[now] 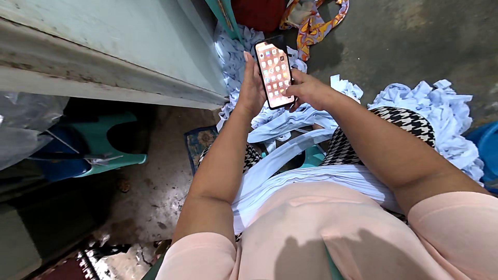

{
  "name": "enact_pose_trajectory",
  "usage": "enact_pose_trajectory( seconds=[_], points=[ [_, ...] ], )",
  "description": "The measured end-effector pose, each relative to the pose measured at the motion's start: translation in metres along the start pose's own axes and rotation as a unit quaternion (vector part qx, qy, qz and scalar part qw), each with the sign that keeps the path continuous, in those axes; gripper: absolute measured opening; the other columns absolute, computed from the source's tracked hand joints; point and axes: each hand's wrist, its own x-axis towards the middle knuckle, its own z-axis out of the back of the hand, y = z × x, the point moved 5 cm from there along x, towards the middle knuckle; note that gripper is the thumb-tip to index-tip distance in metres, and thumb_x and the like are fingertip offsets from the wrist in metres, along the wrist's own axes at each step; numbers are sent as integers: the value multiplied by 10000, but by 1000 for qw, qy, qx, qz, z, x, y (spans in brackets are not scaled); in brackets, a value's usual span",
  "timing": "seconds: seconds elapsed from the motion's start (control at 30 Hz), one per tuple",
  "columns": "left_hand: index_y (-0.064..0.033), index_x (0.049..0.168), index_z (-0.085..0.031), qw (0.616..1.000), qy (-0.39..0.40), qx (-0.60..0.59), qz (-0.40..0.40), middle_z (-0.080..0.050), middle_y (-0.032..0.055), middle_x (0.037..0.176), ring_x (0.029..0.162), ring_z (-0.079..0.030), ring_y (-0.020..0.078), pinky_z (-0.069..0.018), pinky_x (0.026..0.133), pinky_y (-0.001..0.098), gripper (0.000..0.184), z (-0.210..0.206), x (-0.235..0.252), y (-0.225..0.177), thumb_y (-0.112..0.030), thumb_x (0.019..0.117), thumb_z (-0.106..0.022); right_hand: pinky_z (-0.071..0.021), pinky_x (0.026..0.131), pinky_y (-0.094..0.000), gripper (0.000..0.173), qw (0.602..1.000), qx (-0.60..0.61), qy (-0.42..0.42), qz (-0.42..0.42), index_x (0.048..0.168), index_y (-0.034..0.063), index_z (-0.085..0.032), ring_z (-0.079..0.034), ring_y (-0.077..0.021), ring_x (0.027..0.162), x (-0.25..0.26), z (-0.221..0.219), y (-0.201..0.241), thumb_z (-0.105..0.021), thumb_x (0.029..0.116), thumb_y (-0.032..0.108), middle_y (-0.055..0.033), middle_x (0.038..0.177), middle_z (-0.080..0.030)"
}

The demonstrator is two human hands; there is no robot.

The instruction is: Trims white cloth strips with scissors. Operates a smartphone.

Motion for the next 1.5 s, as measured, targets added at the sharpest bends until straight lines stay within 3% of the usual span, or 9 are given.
enact_pose_trajectory(
  seconds=[0.13, 0.4, 0.53, 0.67, 0.77, 1.13, 1.2, 1.33, 1.5],
  points=[
    [-122, 1578, -270, 1000, -1, -2, 12, -561, 122, 1432, 1253, -602, 237, -523, 1034, 453, 866, -2, -3, -2, -674, 994, 53, -618, 635, -430, 514, 1000, -6, -5, 6, 1452, 104, -379, -718, -288, 789, 1, -2, 0, -564, 980, 22, -189, 1151, -657],
    [-141, 1580, -187, 1000, 13, 7, 9, -567, 101, 1423, 1239, -612, 213, -517, 1037, 431, 804, -4, -2, 0, -676, 1007, -5, -615, 657, -452, 585, 999, -4, -23, 30, 1444, 92, -402, -715, -301, 923, 3, 1, -2, -617, 913, -29, -172, 1227, -653],
    [-139, 1571, -192, 998, 56, 6, 4, -554, 110, 1432, 1252, -602, 233, -526, 1024, 457, 772, -5, -3, -1, -651, 1019, -22, -602, 622, -409, 608, 998, -16, -37, 48, 1424, 71, -396, -713, -265, 866, 4, 3, -4, -674, 888, 2, -163, 1187, -666],
    [-170, 1539, -190, 999, 37, -31, 14, -572, 137, 1351, 1158, -639, 272, -567, 928, 478, 506, -3, -2, -1, -240, 1049, -295, -580, 568, -371, 615, 996, -37, -62, 51, 1418, 77, -398, -701, -237, 779, 4, 5, -3, -702, 887, 8, -154, 1142, -673],
    [-173, 1552, -128, 999, 27, -14, 26, -544, 177, 1389, 1131, -662, 283, -588, 899, 474, 853, -2, 1, 0, 83, 814, -469, -581, 573, -371, 597, 997, -29, -58, 50, 1418, 81, -397, -701, -237, 779, 3, 5, -2, -688, 900, 18, -151, 1135, -676],
    [-152, 1581, -33, 998, 41, 39, -2, -557, 191, 1380, 1112, -675, 283, -601, 872, 447, 1044, -2, 1, 0, 207, 728, -516, -568, 550, -367, 531, 997, -8, -46, 64, 1408, 79, -422, -693, -240, 752, 0, 6, 2, -611, 916, 13, -149, 1123, -679],
    [-152, 1581, -32, 998, 39, 41, -4, -550, 191, 1389, 1122, -670, 286, -599, 878, 448, 1042, -2, 1, 0, 206, 727, -510, -600, 600, -401, 516, 996, -8, -49, 69, 1395, 69, -435, -713, -258, 813, 1, 7, 3, -611, 913, 17, -156, 1148, -675],
    [-142, 1560, -99, 998, 35, 54, -1, -565, 175, 1365, 1097, -677, 267, -607, 850, 426, 1021, -3, 0, 1, 210, 705, -530, -596, 864, -394, 488, 991, -6, -68, 119, 1399, 31, -464, -697, -202, 1011, 0, 8, 9, -638, 945, 76, -145, 1210, -661],
    [-115, 1537, -178, 990, 84, 107, 26, -600, 169, 1317, 1073, -679, 247, -599, 839, 406, 955, -14, -2, 14, 176, 708, -553, -606, 866, -400, 534, 977, 69, -125, 155, 1446, 47, -425, -693, -213, 1032, 4, 23, 14, -635, 968, 157, -143, 1232, -644]
  ],
)
